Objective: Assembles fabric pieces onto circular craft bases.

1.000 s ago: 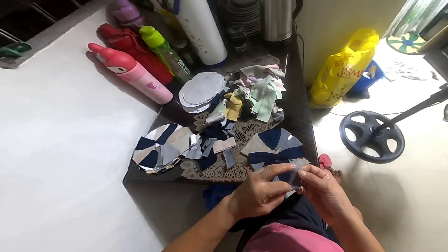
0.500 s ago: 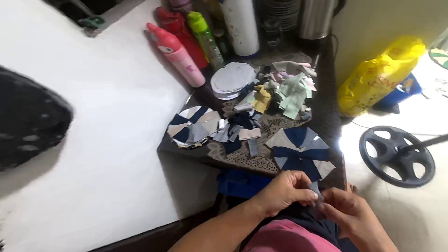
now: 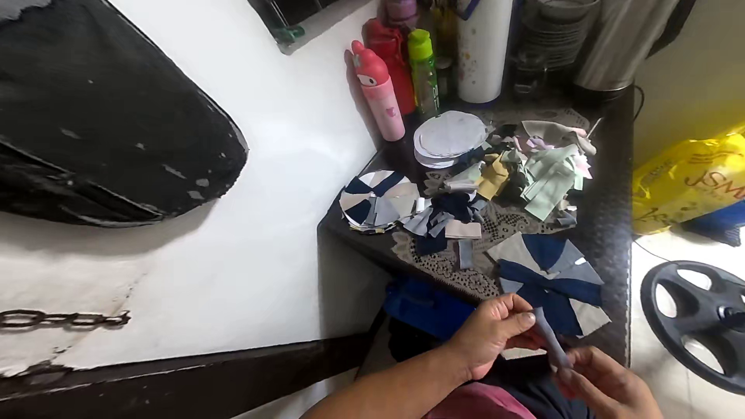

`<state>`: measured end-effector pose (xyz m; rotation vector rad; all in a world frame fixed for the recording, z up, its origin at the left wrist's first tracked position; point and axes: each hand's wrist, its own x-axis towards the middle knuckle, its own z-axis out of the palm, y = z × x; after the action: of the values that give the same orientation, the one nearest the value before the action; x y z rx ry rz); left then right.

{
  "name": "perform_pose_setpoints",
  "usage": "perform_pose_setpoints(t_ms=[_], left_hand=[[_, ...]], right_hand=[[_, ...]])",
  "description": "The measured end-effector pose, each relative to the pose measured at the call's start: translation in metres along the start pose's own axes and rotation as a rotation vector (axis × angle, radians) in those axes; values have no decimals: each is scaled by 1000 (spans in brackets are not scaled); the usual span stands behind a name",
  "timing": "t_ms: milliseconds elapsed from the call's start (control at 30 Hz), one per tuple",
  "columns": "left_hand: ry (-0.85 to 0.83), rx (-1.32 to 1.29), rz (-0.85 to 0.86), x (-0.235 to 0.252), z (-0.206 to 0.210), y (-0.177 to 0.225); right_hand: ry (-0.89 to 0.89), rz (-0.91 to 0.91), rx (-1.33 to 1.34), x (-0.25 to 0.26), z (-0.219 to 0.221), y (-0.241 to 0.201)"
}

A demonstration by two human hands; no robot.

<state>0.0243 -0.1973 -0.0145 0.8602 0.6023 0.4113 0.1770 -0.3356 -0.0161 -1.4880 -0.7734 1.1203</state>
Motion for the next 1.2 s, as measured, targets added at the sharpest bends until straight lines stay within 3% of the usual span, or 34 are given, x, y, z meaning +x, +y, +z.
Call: perform_pose_setpoints(t_ms=[233,367,467,667,867,1033,1200], left_hand=[[144,-175,-135,-6,6,1],[19,143,66,-8,4,0],[-22,360,216,-6,5,1],[-86,574,271,-4,11,3],[-150,680,221,3,15,-1],[-249,482,62,8,15,-1],[-169,552,67,12,14,-1]], right_hand=[[-56,31,-4,-11,17,17],[-8,-96,-190,-16,14,17],[110,-224,-152,-12,5,11],[98,-219,-46,-1,0,2],[34,-162,104,12,-5,4],[77,-116,174,18,-9,10],[168,-49,202,21,-13,6]])
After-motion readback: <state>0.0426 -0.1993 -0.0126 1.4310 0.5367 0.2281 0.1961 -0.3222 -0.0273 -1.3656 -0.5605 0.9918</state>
